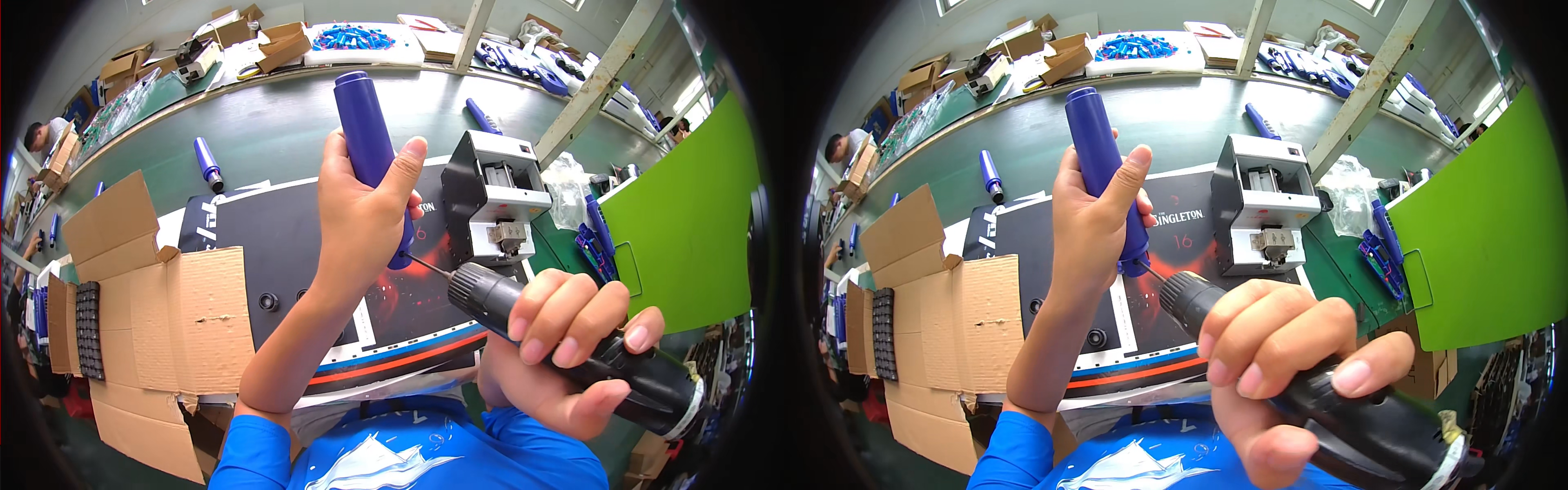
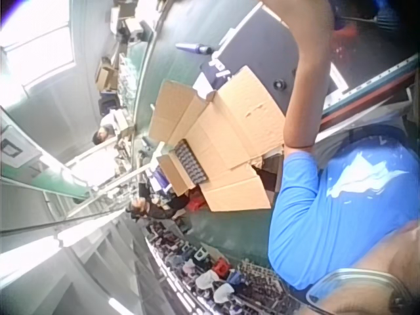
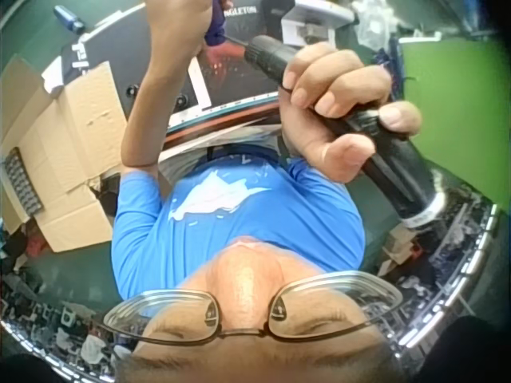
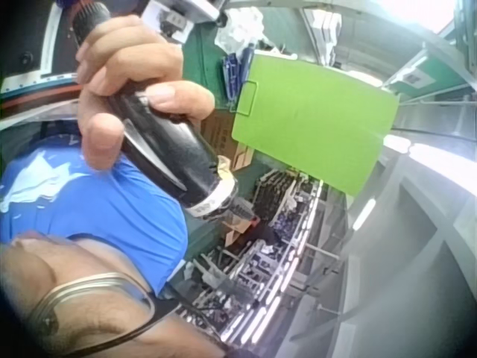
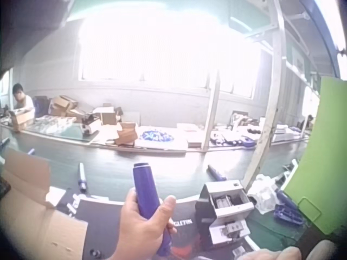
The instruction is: The person assembles electronic plastic housings by tightening screws into the parts using a powered electric screwdriver at an industrial workstation.
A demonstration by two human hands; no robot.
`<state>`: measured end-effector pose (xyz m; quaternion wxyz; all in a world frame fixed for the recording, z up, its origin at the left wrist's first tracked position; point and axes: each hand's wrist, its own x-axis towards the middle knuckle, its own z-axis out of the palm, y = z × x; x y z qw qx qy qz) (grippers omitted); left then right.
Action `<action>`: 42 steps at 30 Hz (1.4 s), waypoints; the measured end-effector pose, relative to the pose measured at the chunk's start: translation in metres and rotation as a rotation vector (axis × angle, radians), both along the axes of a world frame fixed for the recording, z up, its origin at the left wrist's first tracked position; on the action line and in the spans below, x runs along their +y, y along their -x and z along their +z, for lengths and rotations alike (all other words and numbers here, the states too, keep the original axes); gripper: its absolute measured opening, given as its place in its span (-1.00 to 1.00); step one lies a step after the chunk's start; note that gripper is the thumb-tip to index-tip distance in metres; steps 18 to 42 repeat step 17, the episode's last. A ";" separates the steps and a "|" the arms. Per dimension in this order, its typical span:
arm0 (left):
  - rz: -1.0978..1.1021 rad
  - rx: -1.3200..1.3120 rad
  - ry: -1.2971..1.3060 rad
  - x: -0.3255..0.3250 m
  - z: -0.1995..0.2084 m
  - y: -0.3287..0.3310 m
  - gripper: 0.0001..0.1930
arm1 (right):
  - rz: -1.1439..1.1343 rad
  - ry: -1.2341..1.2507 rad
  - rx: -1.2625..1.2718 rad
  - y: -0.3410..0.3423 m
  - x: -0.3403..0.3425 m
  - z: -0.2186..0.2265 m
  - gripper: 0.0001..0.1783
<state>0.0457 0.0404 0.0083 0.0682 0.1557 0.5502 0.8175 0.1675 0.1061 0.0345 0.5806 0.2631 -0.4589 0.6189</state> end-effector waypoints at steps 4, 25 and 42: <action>0.044 0.021 0.048 -0.001 -0.007 0.002 -0.58 | 0.026 -0.139 0.018 0.004 -0.002 -0.014 -0.55; -0.068 -0.026 -0.015 0.008 -0.009 -0.007 -0.54 | -0.026 -0.295 0.027 -0.012 0.005 -0.022 -0.63; -0.068 -0.026 -0.015 0.008 -0.009 -0.007 -0.54 | -0.026 -0.295 0.027 -0.012 0.005 -0.022 -0.63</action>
